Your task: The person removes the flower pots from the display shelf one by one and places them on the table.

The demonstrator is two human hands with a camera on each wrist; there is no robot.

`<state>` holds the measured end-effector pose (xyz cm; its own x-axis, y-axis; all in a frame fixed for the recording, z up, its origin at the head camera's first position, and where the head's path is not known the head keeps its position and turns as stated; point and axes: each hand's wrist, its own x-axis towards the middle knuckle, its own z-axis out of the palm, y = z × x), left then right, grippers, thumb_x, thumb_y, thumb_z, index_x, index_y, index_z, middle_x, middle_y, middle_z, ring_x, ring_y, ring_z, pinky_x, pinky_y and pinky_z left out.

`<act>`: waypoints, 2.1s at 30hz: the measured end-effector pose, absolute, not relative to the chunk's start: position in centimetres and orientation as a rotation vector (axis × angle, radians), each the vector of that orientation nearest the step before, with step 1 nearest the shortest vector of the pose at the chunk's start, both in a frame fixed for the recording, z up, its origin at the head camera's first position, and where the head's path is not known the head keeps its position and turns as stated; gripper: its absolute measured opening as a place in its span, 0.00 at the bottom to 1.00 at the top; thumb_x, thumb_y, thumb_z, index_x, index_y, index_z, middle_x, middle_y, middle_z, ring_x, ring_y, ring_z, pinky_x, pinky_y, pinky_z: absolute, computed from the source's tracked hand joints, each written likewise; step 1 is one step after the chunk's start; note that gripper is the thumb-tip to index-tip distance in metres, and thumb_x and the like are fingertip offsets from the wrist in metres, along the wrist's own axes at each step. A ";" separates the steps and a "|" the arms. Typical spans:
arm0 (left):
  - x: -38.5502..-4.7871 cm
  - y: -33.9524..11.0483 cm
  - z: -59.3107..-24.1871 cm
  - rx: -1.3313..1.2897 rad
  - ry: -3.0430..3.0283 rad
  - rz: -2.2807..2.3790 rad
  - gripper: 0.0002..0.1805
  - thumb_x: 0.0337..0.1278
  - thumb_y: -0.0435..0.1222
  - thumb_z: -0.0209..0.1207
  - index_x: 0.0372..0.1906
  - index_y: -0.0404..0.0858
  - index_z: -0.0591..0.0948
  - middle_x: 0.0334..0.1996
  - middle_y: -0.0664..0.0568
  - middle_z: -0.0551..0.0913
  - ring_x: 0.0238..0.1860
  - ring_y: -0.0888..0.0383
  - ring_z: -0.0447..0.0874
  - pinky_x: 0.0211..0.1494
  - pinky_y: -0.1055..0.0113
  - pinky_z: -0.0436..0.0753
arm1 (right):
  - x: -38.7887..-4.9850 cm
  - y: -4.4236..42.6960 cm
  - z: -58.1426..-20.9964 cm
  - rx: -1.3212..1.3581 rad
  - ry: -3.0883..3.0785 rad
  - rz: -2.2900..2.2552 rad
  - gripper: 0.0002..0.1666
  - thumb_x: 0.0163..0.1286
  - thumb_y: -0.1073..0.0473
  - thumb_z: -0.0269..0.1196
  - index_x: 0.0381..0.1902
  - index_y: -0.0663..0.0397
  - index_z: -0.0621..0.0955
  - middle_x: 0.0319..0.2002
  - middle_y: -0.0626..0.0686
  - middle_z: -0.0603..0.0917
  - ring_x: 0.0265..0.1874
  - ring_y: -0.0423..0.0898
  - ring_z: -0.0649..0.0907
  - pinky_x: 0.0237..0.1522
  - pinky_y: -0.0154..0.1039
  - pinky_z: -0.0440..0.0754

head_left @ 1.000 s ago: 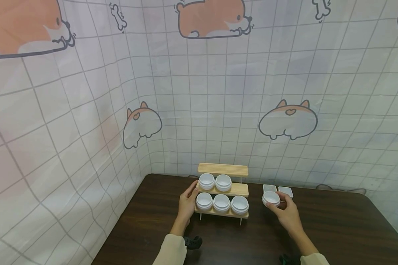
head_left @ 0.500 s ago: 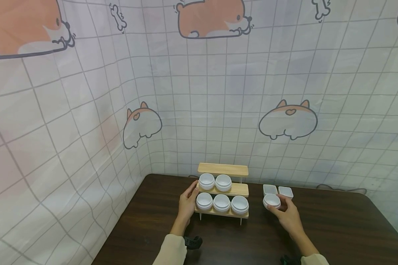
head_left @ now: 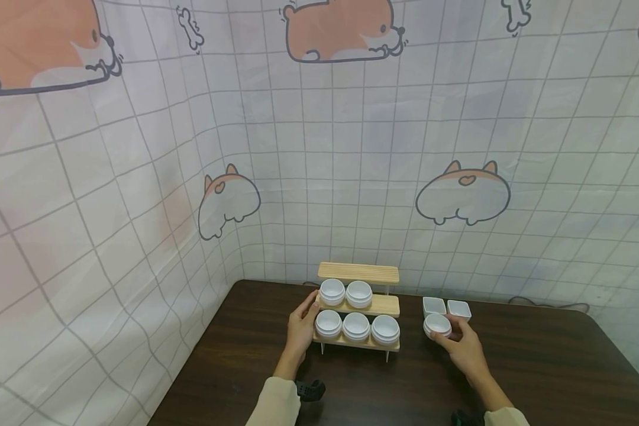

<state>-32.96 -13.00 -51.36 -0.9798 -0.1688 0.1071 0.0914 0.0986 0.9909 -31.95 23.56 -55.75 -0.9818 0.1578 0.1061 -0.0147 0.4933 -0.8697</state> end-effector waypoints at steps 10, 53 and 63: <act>-32.4 -12.9 -50.8 0.062 -2.161 -1.989 0.22 0.77 0.37 0.54 0.71 0.43 0.76 0.63 0.43 0.83 0.52 0.55 0.82 0.53 0.65 0.77 | -32.1 24.0 -56.2 -0.128 -2.567 1.479 0.36 0.66 0.53 0.73 0.67 0.58 0.74 0.61 0.64 0.80 0.40 0.35 0.77 0.41 0.29 0.75; -33.4 -13.0 -52.0 0.058 -2.178 -1.977 0.23 0.79 0.38 0.52 0.73 0.43 0.74 0.62 0.42 0.83 0.55 0.51 0.82 0.53 0.65 0.77 | -32.7 24.6 -56.4 -0.096 -2.658 1.465 0.39 0.66 0.54 0.73 0.69 0.62 0.72 0.62 0.68 0.79 0.49 0.50 0.80 0.38 0.31 0.77; -34.8 -13.2 -54.4 0.064 -2.177 -1.948 0.23 0.77 0.46 0.54 0.72 0.52 0.76 0.67 0.50 0.80 0.57 0.54 0.80 0.58 0.60 0.77 | -32.6 24.6 -56.3 -0.091 -2.682 1.481 0.39 0.67 0.55 0.72 0.70 0.62 0.70 0.64 0.69 0.78 0.53 0.55 0.80 0.40 0.32 0.78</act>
